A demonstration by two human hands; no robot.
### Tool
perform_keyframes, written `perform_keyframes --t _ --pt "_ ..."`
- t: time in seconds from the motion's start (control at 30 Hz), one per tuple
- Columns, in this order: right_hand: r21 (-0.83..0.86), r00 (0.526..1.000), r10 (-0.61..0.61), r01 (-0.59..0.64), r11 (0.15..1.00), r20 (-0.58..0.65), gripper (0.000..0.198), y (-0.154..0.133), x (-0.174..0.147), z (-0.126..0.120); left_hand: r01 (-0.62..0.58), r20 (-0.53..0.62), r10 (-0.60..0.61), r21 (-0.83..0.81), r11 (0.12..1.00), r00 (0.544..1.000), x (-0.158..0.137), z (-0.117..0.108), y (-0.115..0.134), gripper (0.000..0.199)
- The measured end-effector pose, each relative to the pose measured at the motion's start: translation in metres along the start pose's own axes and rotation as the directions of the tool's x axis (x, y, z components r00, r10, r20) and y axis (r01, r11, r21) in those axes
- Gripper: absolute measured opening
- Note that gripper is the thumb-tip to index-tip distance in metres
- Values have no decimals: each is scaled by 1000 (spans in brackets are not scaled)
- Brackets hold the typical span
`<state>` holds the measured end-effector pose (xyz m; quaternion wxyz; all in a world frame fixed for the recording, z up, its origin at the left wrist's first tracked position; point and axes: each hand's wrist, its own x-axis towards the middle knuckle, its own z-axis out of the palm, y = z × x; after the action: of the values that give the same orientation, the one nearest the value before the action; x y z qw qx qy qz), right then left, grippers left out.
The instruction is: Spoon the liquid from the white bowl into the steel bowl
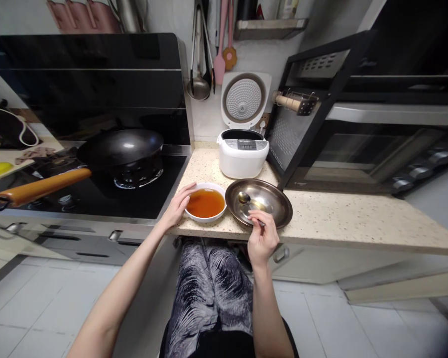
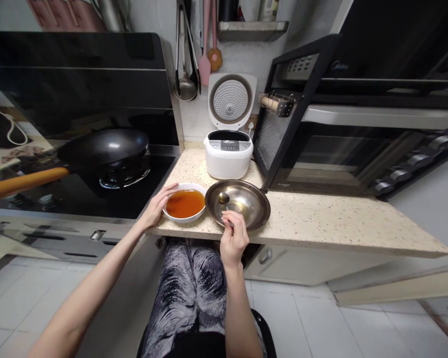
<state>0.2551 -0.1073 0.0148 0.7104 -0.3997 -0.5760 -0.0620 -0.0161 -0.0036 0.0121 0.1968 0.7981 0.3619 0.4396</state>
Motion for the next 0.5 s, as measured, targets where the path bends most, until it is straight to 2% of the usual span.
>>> perform_keyframes --t 0.27,0.5 --pt "6 988 -79 79 997 134 19 5 0 -7 -10 1 10 -2 1000 1000 0 0 -1 48" --pt "10 980 -102 102 995 172 23 7 -1 -8 -6 5 6 -3 1000 1000 0 0 -2 49"
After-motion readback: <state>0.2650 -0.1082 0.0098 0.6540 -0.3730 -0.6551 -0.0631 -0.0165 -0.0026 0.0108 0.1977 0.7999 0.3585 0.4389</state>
